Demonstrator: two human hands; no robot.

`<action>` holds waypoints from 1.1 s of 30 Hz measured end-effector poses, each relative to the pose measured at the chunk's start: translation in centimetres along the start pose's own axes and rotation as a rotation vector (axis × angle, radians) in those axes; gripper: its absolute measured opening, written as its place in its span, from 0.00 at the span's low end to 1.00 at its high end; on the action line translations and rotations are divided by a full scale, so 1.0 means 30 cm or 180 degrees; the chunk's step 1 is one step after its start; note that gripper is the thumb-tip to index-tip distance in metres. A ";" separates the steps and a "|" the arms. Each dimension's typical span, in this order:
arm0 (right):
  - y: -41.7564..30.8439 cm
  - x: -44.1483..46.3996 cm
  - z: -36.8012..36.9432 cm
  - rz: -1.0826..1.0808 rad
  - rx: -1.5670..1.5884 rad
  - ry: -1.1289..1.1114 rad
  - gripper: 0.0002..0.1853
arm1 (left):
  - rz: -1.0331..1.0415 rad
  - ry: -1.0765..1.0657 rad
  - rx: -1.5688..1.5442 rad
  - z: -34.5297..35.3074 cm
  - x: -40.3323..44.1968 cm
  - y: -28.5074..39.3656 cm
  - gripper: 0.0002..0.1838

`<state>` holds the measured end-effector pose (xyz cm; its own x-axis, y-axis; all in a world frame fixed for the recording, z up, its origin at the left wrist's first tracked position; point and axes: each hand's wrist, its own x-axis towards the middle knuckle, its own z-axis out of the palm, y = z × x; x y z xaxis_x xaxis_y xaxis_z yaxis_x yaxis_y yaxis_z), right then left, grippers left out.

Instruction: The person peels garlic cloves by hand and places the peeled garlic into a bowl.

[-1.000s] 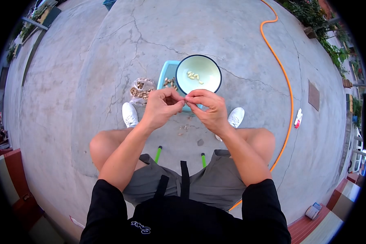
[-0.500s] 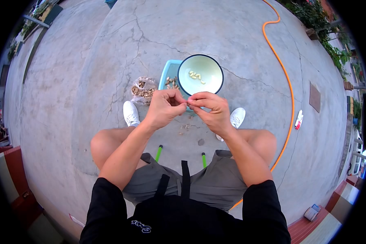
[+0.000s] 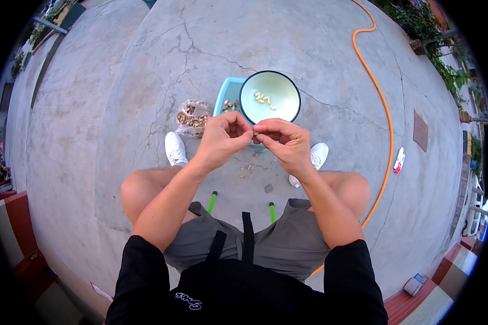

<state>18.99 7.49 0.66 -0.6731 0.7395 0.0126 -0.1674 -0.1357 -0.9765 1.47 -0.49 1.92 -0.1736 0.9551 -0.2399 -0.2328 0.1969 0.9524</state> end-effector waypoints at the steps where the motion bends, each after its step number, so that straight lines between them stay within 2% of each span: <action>1: 0.000 0.000 0.004 0.0042 0.0078 -0.0018 0.10 | -0.0002 0.0007 -0.0002 0.003 -0.001 0.000 0.03; 10: -0.006 0.005 0.011 0.0435 0.0733 0.0040 0.10 | 0.0060 -0.0026 -0.0087 0.000 -0.002 0.008 0.03; 23: 0.001 -0.003 0.014 0.0437 0.0574 0.0026 0.11 | -0.0026 -0.0044 0.0032 0.000 -0.006 -0.001 0.03; 33: -0.012 0.009 0.013 0.0575 0.0818 0.0185 0.10 | -0.0164 0.0095 0.0021 -0.006 -0.004 0.002 0.03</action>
<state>18.59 7.48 1.11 -0.6674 0.7237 -0.1757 -0.2304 -0.4250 -0.8754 1.30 -0.65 1.96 -0.1900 0.9367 -0.2941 -0.2360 0.2472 0.9398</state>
